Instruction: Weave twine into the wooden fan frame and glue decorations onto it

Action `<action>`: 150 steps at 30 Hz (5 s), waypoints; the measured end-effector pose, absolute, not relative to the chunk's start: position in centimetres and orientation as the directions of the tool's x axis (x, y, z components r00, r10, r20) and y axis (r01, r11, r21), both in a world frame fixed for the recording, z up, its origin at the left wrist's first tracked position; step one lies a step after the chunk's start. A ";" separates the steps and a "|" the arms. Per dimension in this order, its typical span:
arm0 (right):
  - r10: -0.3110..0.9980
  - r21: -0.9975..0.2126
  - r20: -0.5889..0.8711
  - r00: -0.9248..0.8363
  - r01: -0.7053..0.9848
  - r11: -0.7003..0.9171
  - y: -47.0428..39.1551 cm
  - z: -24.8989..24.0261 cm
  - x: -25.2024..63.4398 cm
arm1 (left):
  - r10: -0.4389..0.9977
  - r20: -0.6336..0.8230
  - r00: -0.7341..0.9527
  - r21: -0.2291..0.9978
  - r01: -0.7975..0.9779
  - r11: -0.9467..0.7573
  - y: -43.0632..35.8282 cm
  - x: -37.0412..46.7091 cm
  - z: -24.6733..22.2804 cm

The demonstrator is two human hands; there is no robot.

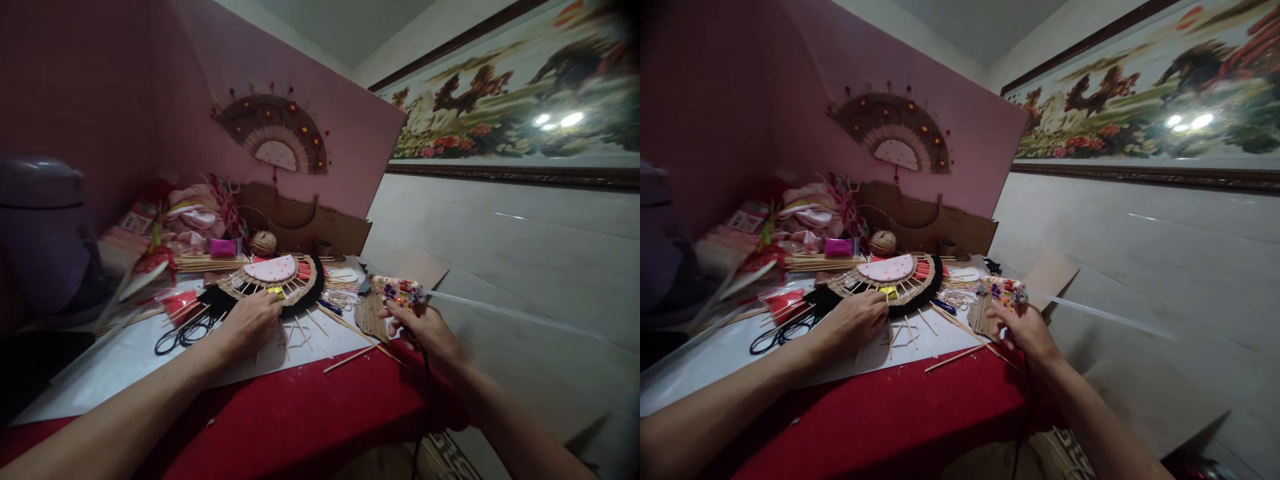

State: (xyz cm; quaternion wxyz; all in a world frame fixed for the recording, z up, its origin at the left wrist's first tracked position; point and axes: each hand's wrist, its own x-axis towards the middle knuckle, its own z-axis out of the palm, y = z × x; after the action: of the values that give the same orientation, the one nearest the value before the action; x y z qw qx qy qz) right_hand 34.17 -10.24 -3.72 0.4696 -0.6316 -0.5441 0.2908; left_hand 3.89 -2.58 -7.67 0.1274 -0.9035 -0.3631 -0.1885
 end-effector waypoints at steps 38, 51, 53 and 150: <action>0.940 -0.659 0.089 -0.329 0.688 0.304 -7.0 -6.4 24.0 | 0.698 0.458 0.551 0.122 0.739 -0.663 -1.3 3.7 -8.8; 0.931 -0.693 0.125 -0.343 0.641 0.329 -6.8 -6.8 23.9 | 0.682 0.474 0.557 0.137 0.718 -0.682 -1.3 3.5 -8.9; 0.929 -0.697 0.130 -0.346 0.635 0.334 -6.9 -6.7 23.9 | 0.681 0.476 0.556 0.128 0.723 -0.679 -1.3 3.6 -8.8; 0.939 -0.790 0.084 -0.333 0.552 0.266 -7.3 -7.0 24.0 | 0.716 0.446 0.537 0.179 0.730 -0.659 -1.7 3.6 -8.4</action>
State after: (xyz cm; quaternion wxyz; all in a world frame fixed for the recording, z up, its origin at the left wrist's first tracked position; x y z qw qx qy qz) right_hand 24.02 -7.28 -6.96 0.2858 -0.5020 -0.7426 0.3389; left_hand 3.61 -1.74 -8.42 0.0143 -0.8766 -0.4125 -0.2475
